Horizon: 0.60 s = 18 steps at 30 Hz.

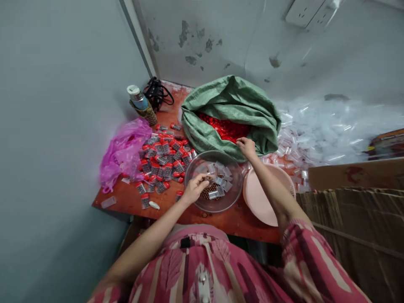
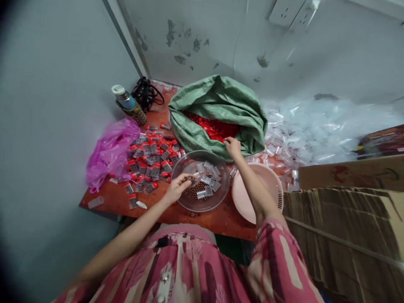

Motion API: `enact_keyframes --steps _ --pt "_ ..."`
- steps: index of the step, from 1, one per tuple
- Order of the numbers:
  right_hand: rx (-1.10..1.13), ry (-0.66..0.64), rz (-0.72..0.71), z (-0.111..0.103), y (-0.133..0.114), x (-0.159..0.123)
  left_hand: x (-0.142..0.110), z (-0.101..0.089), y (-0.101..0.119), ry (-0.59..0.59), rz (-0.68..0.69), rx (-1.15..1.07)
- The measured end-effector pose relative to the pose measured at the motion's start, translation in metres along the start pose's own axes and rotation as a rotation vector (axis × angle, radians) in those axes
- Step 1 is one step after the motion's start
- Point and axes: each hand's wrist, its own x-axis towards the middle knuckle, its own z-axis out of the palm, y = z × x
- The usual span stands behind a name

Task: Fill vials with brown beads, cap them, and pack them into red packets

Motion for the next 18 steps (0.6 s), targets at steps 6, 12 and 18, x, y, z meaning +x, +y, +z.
enact_keyframes --steps 6,12,18 --pt "-0.153 -0.027 0.060 0.036 -0.017 0.077 -0.009 -0.002 -0.007 0.119 -0.156 -0.224" --pt "-0.232 -0.046 0.173 0.071 -0.034 0.124 -0.017 -0.006 -0.012 0.219 -0.215 -0.297" --pt "-0.134 -0.117 0.146 0.074 -0.025 0.131 -0.016 -0.010 -0.014 0.292 -0.220 -0.363"
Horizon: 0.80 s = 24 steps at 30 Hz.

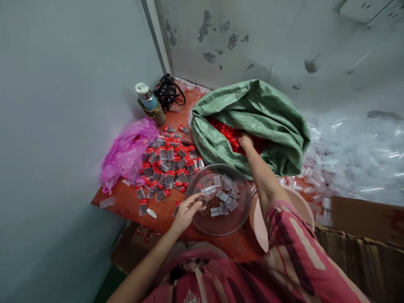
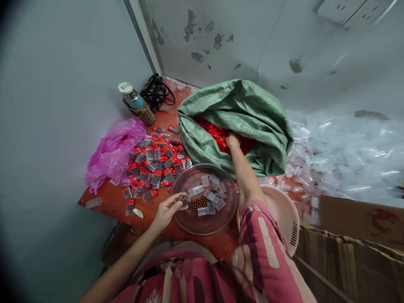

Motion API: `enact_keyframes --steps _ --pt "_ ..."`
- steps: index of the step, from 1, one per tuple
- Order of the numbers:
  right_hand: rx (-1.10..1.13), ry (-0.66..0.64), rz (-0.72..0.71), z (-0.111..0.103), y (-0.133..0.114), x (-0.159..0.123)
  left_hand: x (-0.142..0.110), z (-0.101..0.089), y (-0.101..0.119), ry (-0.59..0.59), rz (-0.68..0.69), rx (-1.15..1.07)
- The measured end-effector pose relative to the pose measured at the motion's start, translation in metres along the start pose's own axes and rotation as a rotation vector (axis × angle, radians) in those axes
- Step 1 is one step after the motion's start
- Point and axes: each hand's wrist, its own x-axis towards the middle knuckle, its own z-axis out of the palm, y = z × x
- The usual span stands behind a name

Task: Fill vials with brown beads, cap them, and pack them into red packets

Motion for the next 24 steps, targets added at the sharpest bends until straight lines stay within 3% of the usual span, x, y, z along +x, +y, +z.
enact_keyframes --steps 4,7,13,17,20,24 --pt "0.187 0.032 -0.054 -0.013 0.018 -0.023 0.004 0.000 0.006 0.018 -0.004 -0.040" --pt "0.340 0.026 -0.079 -0.025 0.028 -0.057 0.011 0.006 0.014 0.005 0.015 -0.057" --pt "0.666 -0.171 -0.218 -0.044 0.020 -0.164 0.029 0.040 0.038 -0.091 0.173 -0.095" --pt "0.630 -0.144 -0.395 -0.041 0.002 -0.241 0.031 0.061 0.048 -0.131 0.231 -0.194" --pt "0.722 -0.216 -0.327 -0.033 -0.006 -0.282 0.023 0.065 0.052 -0.141 0.220 -0.212" --pt "0.992 -0.382 -0.125 -0.035 -0.008 -0.308 0.007 0.058 0.053 -0.184 0.227 -0.171"
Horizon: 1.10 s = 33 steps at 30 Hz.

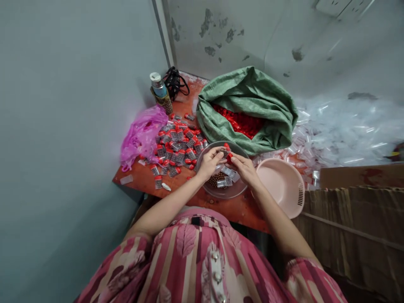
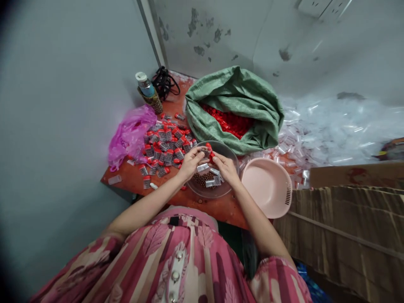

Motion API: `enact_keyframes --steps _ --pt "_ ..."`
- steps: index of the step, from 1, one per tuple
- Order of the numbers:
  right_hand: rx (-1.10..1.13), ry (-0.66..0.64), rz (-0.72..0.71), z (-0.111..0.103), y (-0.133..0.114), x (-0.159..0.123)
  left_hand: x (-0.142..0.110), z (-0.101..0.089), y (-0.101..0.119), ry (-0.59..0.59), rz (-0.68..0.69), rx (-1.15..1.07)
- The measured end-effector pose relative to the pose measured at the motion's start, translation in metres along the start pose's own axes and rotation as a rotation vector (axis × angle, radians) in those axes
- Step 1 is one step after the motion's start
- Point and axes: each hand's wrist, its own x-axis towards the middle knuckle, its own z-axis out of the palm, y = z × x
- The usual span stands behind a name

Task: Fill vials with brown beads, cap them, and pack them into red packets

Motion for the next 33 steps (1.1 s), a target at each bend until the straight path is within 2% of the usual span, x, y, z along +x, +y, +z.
enact_keyframes --steps 2,4,7,10,16,21,26,29,33 --pt "0.016 -0.052 0.051 -0.002 -0.008 -0.008 -0.008 -0.006 0.001 -0.027 -0.002 0.026" --pt "-0.063 -0.026 0.025 -0.005 -0.018 -0.015 -0.015 -0.015 0.000 -0.041 0.000 0.062" --pt "-0.144 0.122 -0.204 -0.001 -0.031 -0.024 -0.024 -0.026 0.000 -0.052 0.059 0.196" --pt "-0.169 0.135 -0.386 0.012 -0.030 -0.029 -0.033 -0.030 0.003 -0.076 0.174 0.391" --pt "-0.339 0.083 -0.454 0.029 -0.020 -0.034 -0.047 -0.028 0.010 -0.052 0.269 0.531" --pt "-0.668 0.109 -0.550 0.030 -0.035 -0.048 -0.052 -0.030 0.016 -0.065 0.359 0.680" --pt "-0.997 0.116 -0.717 0.030 -0.036 -0.057 -0.055 -0.031 0.022 -0.172 0.507 0.814" --pt "-1.120 0.080 -0.756 0.025 -0.030 -0.055 -0.053 -0.033 0.020 -0.206 0.513 0.862" --pt "-1.197 -0.058 -0.671 0.016 -0.036 -0.045 -0.045 -0.039 0.016 -0.283 0.401 0.855"
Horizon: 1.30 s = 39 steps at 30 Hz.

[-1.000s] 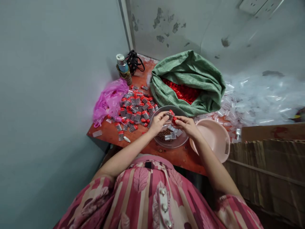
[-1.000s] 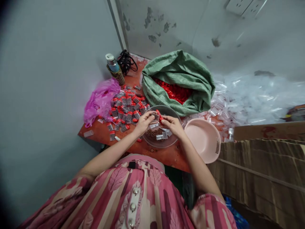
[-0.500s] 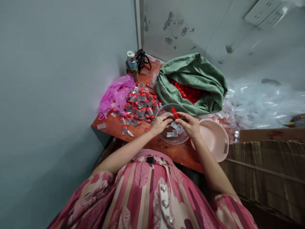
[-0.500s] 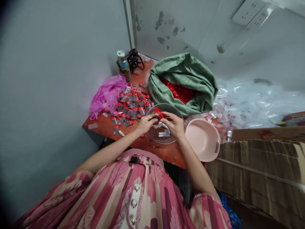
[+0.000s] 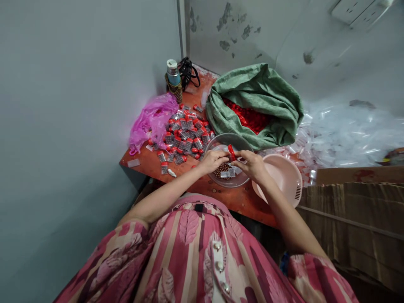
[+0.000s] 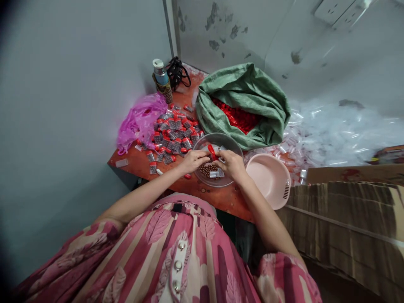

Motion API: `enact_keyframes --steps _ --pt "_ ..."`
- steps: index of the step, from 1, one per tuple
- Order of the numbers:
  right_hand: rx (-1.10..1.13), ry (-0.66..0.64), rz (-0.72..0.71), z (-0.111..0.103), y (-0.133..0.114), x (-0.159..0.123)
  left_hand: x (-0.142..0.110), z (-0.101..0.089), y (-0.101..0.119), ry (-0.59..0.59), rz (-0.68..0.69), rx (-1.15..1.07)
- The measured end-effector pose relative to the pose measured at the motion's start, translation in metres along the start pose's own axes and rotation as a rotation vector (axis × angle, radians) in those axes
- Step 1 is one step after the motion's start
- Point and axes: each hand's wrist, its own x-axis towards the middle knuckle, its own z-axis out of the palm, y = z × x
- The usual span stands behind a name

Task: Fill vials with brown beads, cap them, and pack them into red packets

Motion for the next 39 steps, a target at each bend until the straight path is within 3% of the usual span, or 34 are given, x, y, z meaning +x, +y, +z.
enact_keyframes --steps 5,8,11,15,20,26,34,37,39 --pt "-0.123 -0.204 -0.261 -0.027 -0.001 0.022 0.003 0.000 -0.006 -0.100 -0.126 -0.167" --pt "-0.164 -0.264 -0.377 -0.035 -0.001 0.029 0.002 0.004 -0.006 -0.033 -0.253 -0.329" --pt "-0.172 -0.151 -0.304 -0.027 0.005 0.024 0.001 0.009 -0.006 0.100 -0.382 -0.597" --pt "-0.099 0.004 -0.201 0.002 0.008 0.010 0.002 0.017 -0.002 0.254 -0.482 -0.858" --pt "-0.046 0.130 -0.100 0.032 0.004 0.003 0.005 0.026 0.007 0.333 -0.498 -0.928" --pt "-0.076 0.229 -0.042 0.046 0.011 -0.001 0.009 0.038 0.000 0.327 -0.430 -0.839" --pt "-0.033 0.122 -0.011 0.049 0.018 0.005 0.013 0.046 -0.006 0.340 -0.507 -0.856" --pt "0.097 0.060 -0.008 0.051 0.034 0.013 0.023 0.038 -0.015 0.413 -0.544 -0.892" --pt "0.199 0.059 0.076 0.055 0.052 0.016 0.035 0.024 -0.027 0.494 -0.534 -0.856"
